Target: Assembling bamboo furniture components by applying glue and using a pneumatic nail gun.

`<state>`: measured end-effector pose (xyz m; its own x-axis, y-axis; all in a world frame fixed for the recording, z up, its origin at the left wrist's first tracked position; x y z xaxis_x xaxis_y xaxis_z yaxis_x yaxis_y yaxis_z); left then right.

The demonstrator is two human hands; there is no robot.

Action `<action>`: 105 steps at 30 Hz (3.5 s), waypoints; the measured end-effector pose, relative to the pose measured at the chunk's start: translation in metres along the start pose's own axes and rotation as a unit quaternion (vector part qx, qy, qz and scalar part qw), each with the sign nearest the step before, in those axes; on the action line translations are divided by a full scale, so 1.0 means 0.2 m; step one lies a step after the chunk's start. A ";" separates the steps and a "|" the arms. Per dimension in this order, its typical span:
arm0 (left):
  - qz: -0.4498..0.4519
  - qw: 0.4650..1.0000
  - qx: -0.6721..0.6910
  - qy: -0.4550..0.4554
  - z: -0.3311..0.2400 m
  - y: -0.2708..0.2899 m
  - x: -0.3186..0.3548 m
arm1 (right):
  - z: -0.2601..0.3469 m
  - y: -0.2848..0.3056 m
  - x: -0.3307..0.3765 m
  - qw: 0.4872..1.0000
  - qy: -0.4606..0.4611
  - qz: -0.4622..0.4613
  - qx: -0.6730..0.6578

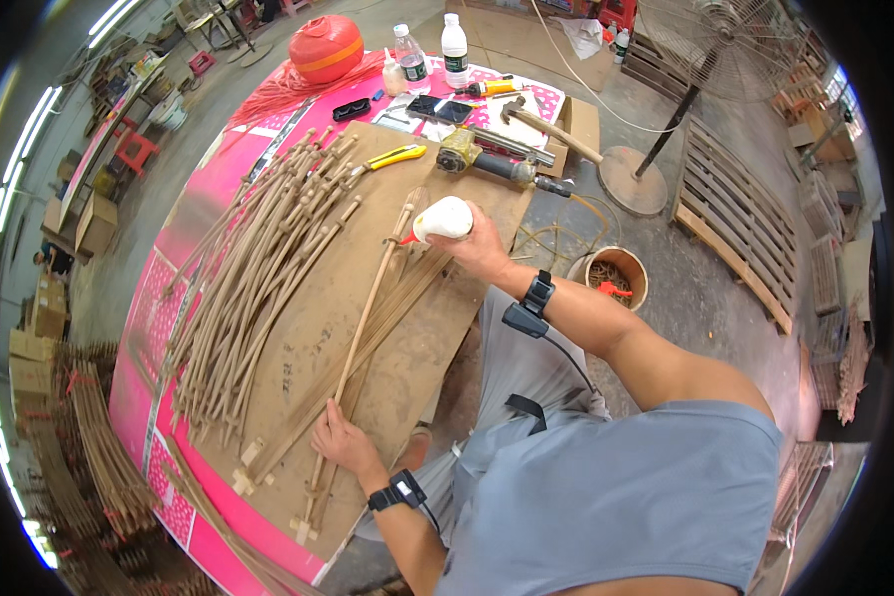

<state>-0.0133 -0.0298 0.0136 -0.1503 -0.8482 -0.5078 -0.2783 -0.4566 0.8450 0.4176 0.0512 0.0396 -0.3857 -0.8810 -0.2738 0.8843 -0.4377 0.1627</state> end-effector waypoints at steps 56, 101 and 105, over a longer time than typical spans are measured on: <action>0.009 0.999 0.019 0.037 0.00 -0.02 0.00 | 0.31 -0.49 0.42 0.969 0.024 0.245 -0.005; 0.051 0.988 0.140 0.029 -0.01 0.05 -0.08 | 0.79 -1.28 1.08 0.837 0.138 0.528 -0.052; 0.033 0.990 0.137 0.018 0.02 0.01 -0.08 | 0.76 -1.34 1.11 0.832 0.165 0.528 -0.046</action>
<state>-0.0144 -0.0156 0.0229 -0.1436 -0.8852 -0.4425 -0.5174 -0.3140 0.7961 0.0549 -0.0540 0.0784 0.6980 -0.6621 -0.2729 0.7072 0.5773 0.4083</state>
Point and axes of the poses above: each hand's wrist, its own x-axis away from the middle knuckle, its own y-axis out of the back of the hand, z = x × y, the point moved 7 cm from there along -x, towards the middle knuckle, and after that the axes turned 10 degrees about z, right-handed, at the moved point
